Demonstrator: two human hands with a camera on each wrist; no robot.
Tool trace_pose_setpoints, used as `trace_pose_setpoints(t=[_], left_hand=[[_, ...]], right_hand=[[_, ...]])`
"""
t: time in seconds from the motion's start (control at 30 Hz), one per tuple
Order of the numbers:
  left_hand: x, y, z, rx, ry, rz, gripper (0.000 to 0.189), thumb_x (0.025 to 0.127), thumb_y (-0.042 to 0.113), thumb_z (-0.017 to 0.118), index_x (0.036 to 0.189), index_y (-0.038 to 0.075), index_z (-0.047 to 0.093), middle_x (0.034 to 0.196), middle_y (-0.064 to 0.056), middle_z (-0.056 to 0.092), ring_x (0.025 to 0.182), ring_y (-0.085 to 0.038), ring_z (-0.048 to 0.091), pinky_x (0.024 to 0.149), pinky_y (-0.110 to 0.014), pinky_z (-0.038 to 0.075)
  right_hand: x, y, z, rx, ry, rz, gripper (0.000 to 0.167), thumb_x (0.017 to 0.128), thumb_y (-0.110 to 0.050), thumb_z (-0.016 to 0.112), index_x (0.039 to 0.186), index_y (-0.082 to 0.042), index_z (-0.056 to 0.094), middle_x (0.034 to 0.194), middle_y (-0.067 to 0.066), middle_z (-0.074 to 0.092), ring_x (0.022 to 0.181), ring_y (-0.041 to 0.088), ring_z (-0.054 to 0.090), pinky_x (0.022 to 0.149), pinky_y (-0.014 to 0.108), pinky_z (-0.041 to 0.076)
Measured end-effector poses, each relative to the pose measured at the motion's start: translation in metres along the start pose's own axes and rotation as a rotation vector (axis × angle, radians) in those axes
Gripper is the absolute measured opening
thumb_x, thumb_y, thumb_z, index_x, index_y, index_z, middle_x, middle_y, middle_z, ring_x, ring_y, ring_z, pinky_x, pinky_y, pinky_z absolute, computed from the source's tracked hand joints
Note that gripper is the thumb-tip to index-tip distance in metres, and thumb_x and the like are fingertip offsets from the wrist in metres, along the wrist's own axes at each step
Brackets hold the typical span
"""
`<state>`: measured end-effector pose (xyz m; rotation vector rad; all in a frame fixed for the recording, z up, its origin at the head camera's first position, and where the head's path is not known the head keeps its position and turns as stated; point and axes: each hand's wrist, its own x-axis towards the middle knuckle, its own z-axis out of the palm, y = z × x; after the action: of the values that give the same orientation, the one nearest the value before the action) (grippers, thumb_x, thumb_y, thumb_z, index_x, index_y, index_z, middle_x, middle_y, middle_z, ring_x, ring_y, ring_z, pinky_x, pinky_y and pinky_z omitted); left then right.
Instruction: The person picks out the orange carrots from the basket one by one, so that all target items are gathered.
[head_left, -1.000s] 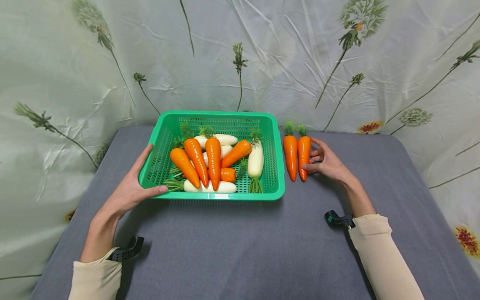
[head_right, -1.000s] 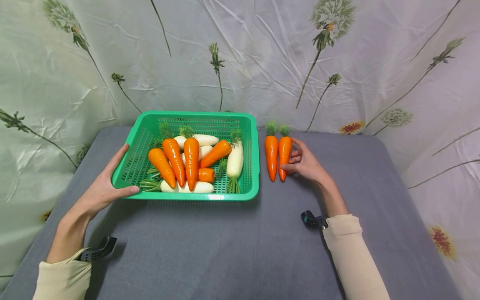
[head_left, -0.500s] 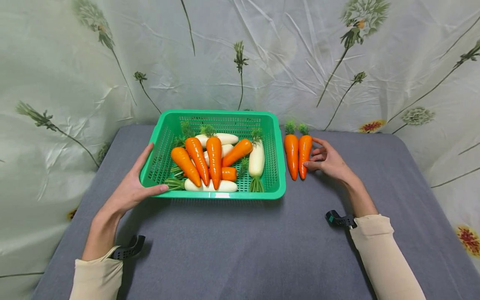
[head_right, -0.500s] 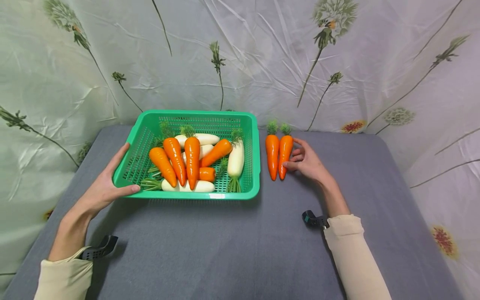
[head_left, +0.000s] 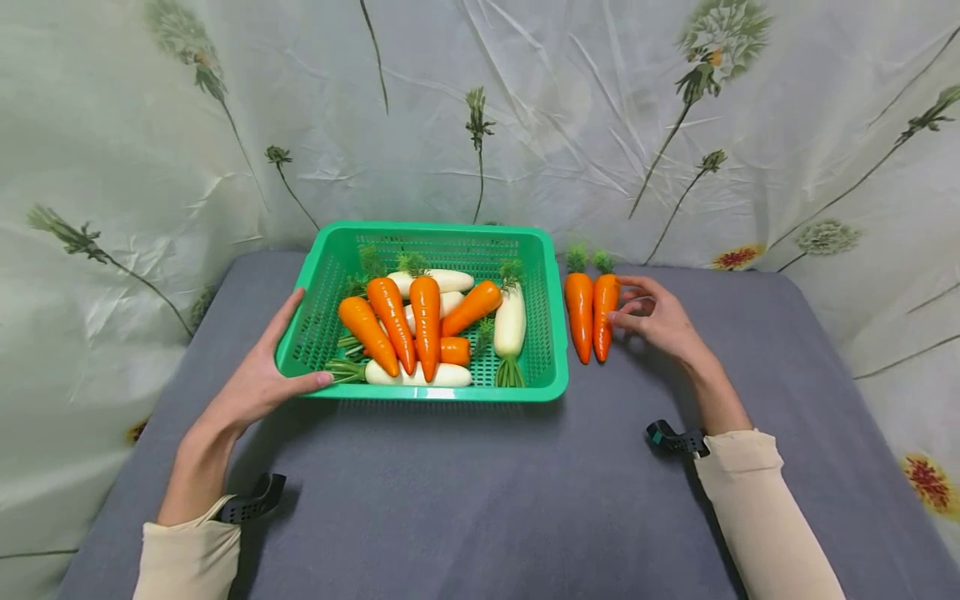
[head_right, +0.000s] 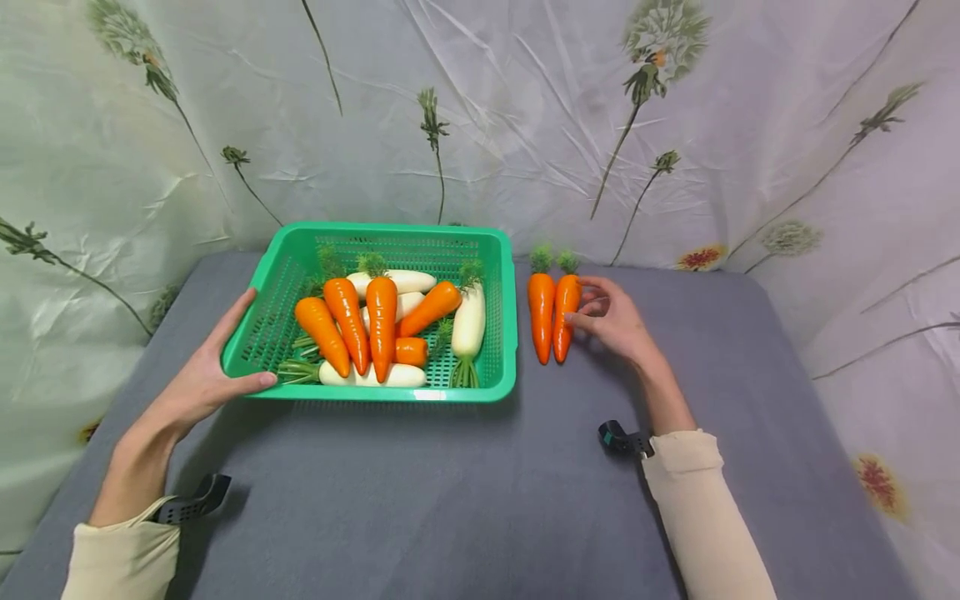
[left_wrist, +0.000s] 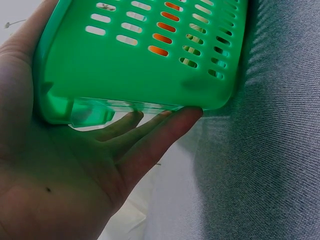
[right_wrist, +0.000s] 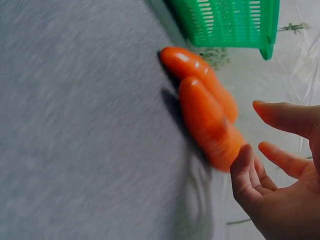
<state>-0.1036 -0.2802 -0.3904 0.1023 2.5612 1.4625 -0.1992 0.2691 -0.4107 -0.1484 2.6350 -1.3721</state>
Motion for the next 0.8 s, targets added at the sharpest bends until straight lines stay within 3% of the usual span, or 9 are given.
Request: trace_pose_setpoints(t=[0.33,0.53,0.8], left_hand=[[0.0,0.001,0.0,0.008,0.001,-0.013,0.122,0.085,0.018,0.085,0.163,0.052,-0.002,0.177,-0.01,0.006,0.15,-0.037,0.024,0.115,-0.048,0.028],[0.0,0.001,0.0,0.0,0.002,0.0,0.121,0.085,0.016,0.085,0.164,0.051,-0.001,0.176,-0.01,0.008,0.149,-0.036,0.025,0.11,-0.033,0.029],[-0.002,0.001,-0.001,0.014,0.01,0.004,0.122,0.084,0.017,0.085,0.164,0.05,-0.001,0.176,-0.011,0.009,0.147,-0.037,0.028,0.11,-0.033,0.03]], right_hand=[[0.0,-0.03,0.007,0.006,0.045,-0.101,0.049,0.1,-0.02,0.071,0.146,-0.009,0.058,0.133,0.018,0.061,0.105,0.01,0.058,0.09,0.022,0.045],[-0.002,-0.051,0.011,0.04,0.047,-0.125,0.045,0.1,-0.022,0.07,0.143,-0.01,0.061,0.134,0.017,0.063,0.109,0.011,0.059,0.093,0.025,0.047],[-0.002,-0.069,0.018,0.072,0.021,-0.17,0.04,0.101,-0.021,0.069,0.139,-0.011,0.063,0.133,0.015,0.065,0.111,0.012,0.061,0.093,0.026,0.05]])
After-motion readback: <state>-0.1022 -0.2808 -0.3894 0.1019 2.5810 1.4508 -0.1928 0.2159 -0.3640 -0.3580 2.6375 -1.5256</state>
